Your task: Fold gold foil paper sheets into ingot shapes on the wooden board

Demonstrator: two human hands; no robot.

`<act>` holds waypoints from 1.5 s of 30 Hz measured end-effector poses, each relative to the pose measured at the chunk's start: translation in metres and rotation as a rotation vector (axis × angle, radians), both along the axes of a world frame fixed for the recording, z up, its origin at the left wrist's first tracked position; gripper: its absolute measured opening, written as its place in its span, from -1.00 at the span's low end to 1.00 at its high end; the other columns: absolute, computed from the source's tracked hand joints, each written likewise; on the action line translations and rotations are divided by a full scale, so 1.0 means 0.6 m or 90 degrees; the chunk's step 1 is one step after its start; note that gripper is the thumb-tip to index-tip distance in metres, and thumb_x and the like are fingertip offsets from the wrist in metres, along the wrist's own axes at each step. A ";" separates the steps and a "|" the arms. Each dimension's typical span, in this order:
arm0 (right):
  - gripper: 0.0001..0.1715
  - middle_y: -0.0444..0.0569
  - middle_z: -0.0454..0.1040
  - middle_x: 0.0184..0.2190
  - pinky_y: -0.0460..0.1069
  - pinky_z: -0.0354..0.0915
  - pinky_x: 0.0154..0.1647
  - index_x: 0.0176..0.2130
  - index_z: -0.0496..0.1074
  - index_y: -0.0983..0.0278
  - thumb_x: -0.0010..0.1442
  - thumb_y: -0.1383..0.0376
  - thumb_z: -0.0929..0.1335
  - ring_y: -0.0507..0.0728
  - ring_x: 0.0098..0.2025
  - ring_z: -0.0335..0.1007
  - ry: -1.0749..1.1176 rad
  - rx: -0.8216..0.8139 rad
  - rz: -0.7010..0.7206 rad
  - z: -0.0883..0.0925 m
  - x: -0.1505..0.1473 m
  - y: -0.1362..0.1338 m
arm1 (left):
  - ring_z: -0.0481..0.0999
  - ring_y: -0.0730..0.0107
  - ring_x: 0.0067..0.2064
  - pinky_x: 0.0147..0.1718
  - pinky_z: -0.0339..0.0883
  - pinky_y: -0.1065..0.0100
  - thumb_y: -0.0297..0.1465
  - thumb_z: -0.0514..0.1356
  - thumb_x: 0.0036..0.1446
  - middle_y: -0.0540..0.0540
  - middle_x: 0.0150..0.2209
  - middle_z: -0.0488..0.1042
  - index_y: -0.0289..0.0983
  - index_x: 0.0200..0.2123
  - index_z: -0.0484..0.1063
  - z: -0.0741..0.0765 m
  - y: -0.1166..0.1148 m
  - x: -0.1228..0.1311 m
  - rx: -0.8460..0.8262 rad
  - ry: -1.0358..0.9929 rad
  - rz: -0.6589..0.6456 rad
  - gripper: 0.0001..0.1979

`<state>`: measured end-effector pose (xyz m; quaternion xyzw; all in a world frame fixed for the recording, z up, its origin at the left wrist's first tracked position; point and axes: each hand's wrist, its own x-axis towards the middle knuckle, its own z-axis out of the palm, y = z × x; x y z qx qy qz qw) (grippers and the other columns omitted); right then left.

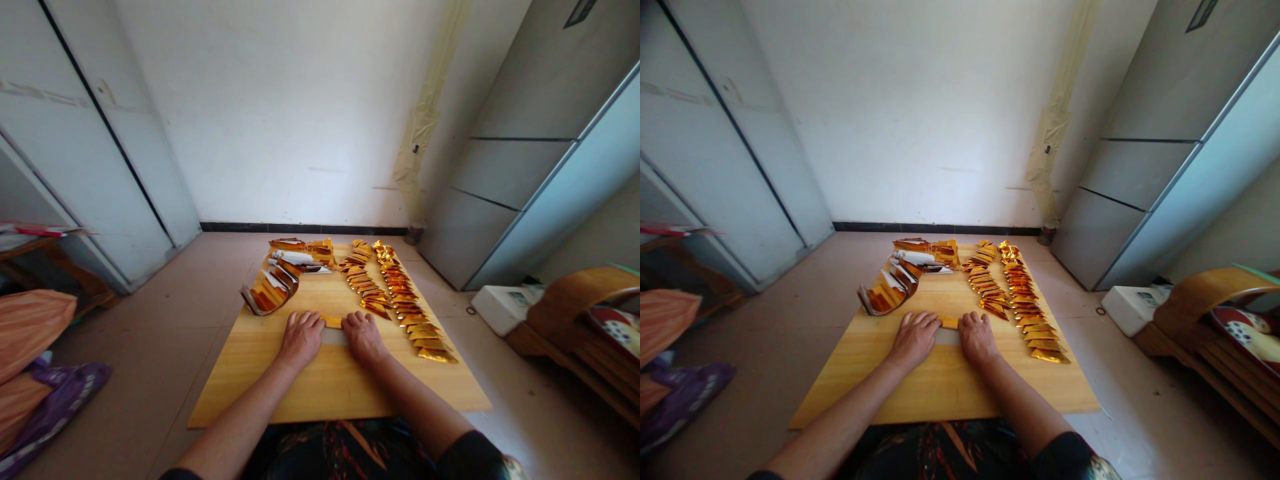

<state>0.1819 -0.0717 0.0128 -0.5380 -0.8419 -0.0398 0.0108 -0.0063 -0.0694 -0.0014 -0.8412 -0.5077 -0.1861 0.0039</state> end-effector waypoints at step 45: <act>-0.76 -0.06 0.49 -0.23 -0.03 0.07 -0.19 -0.25 0.51 0.18 0.23 0.12 0.31 0.09 -0.19 0.29 0.214 -0.031 0.114 0.000 0.017 0.010 | 0.37 0.28 0.05 -0.05 0.15 0.18 -0.46 0.10 0.09 -0.01 0.05 0.46 -0.12 -0.18 0.45 -0.002 0.032 -0.036 -0.131 -0.058 -0.029 -0.76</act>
